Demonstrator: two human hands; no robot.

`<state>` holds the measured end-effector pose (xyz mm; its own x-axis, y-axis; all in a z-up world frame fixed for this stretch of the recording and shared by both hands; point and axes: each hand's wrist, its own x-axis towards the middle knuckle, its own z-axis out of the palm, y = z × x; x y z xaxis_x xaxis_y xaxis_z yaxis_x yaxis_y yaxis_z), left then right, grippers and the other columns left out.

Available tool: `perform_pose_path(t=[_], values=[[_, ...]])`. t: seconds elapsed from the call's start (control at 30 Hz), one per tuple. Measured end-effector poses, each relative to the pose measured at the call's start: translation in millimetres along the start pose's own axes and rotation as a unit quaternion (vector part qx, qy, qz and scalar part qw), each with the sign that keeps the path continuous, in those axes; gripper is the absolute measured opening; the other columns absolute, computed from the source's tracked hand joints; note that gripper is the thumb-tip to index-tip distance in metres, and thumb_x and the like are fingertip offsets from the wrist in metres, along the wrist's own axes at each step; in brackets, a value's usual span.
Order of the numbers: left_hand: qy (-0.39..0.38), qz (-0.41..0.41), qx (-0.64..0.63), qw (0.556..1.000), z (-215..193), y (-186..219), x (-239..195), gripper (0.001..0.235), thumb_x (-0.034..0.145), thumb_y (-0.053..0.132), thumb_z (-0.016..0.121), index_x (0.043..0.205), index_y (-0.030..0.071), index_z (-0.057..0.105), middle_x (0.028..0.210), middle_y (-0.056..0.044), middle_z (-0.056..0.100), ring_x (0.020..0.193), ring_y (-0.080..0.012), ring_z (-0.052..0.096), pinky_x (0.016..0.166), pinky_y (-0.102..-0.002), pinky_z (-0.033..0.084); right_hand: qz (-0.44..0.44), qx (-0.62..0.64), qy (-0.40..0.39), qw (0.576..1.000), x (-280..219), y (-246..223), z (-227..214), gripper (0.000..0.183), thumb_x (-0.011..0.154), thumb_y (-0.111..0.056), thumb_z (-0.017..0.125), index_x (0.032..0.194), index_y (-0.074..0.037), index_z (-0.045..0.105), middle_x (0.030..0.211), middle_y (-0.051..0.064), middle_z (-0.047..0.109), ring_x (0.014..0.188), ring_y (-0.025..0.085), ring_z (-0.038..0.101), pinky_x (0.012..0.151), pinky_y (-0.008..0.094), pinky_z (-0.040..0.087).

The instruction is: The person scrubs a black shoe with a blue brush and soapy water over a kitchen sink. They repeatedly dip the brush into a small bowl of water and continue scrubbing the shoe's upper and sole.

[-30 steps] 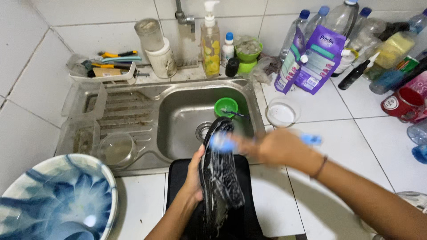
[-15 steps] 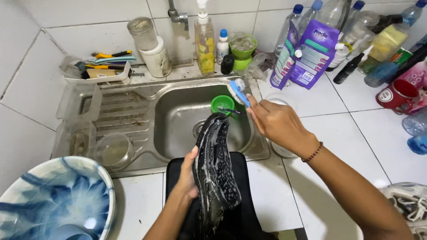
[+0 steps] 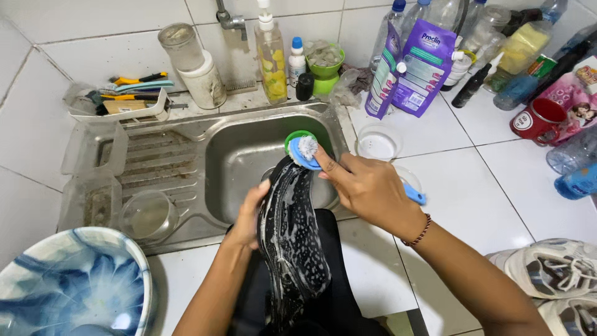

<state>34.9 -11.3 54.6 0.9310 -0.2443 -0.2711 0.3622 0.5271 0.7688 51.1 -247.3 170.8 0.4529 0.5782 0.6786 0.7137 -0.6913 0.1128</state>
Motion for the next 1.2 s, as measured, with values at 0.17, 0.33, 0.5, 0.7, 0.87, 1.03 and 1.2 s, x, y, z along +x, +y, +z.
perform_pose_path(t=[0.17,0.33,0.5,0.7,0.87,1.03,1.2], values=[[-0.021,-0.045,-0.044,0.998,-4.6,10.0,23.7,0.056,0.087,0.046,0.059,0.116,-0.002,0.064,0.086,-0.025,0.069,0.066,-0.0313,0.071,0.055,-0.044,0.062,0.028,0.042,0.046,0.998,-15.9,-7.8,17.5,0.038,0.099,-0.02,0.052,0.133,-0.02,0.068,0.073,0.003,0.053,0.061,0.023,0.06,0.053,0.031,0.051],[-0.025,-0.068,0.001,0.997,64.9,53.8,-14.8,0.071,0.085,0.057,0.062,0.116,-0.006,0.064,0.09,-0.025,0.07,0.071,-0.0275,0.07,0.062,-0.044,0.061,0.003,0.018,0.09,0.996,-50.9,14.7,58.8,0.04,0.098,-0.021,0.047,0.133,-0.024,0.068,0.092,0.005,0.063,0.078,0.021,0.067,0.067,0.03,0.055],[-0.002,-0.088,-0.016,0.996,34.5,23.8,5.7,0.068,0.085,0.054,0.064,0.119,-0.006,0.065,0.102,-0.03,0.071,0.087,-0.0377,0.072,0.073,-0.056,0.059,-0.048,0.044,0.13,0.989,-46.6,22.2,58.3,0.042,0.099,-0.023,0.037,0.115,-0.021,0.076,0.082,0.005,0.06,0.064,0.022,0.062,0.059,0.031,0.053],[0.004,-0.083,-0.018,0.996,76.8,55.4,-30.7,0.062,0.086,0.051,0.062,0.115,-0.004,0.066,0.104,-0.028,0.071,0.096,-0.0344,0.07,0.081,-0.054,0.058,-0.108,0.034,0.108,0.988,-35.5,41.7,36.2,0.045,0.102,-0.024,0.031,0.11,-0.023,0.075,0.073,0.002,0.046,0.054,0.021,0.052,0.053,0.033,0.049],[-0.024,-0.094,-0.041,0.994,39.8,11.3,5.7,0.064,0.086,0.05,0.063,0.12,-0.004,0.065,0.11,-0.028,0.07,0.103,-0.0378,0.069,0.09,-0.057,0.056,-0.114,0.038,0.118,0.986,-20.2,17.7,34.2,0.046,0.098,-0.019,0.035,0.122,-0.029,0.073,0.068,-0.002,0.047,0.048,0.013,0.047,0.047,0.025,0.045],[0.007,-0.106,-0.051,0.993,53.2,34.5,-20.2,0.072,0.084,0.05,0.061,0.13,-0.005,0.061,0.121,-0.032,0.066,0.112,-0.0448,0.065,0.095,-0.065,0.049,-0.101,0.095,0.09,0.986,-39.6,42.2,43.0,0.043,0.097,-0.022,0.038,0.123,-0.024,0.072,0.068,0.003,0.041,0.049,0.024,0.048,0.047,0.037,0.047],[-0.03,-0.089,-0.11,0.989,45.3,18.3,-13.4,0.073,0.085,0.045,0.058,0.138,-0.005,0.054,0.131,-0.034,0.059,0.124,-0.0468,0.056,0.106,-0.068,0.038,-0.023,0.157,0.149,0.976,-23.1,13.3,47.7,0.037,0.086,-0.012,0.051,0.106,-0.024,0.08,0.068,-0.002,0.043,0.046,0.02,0.048,0.047,0.033,0.047]])
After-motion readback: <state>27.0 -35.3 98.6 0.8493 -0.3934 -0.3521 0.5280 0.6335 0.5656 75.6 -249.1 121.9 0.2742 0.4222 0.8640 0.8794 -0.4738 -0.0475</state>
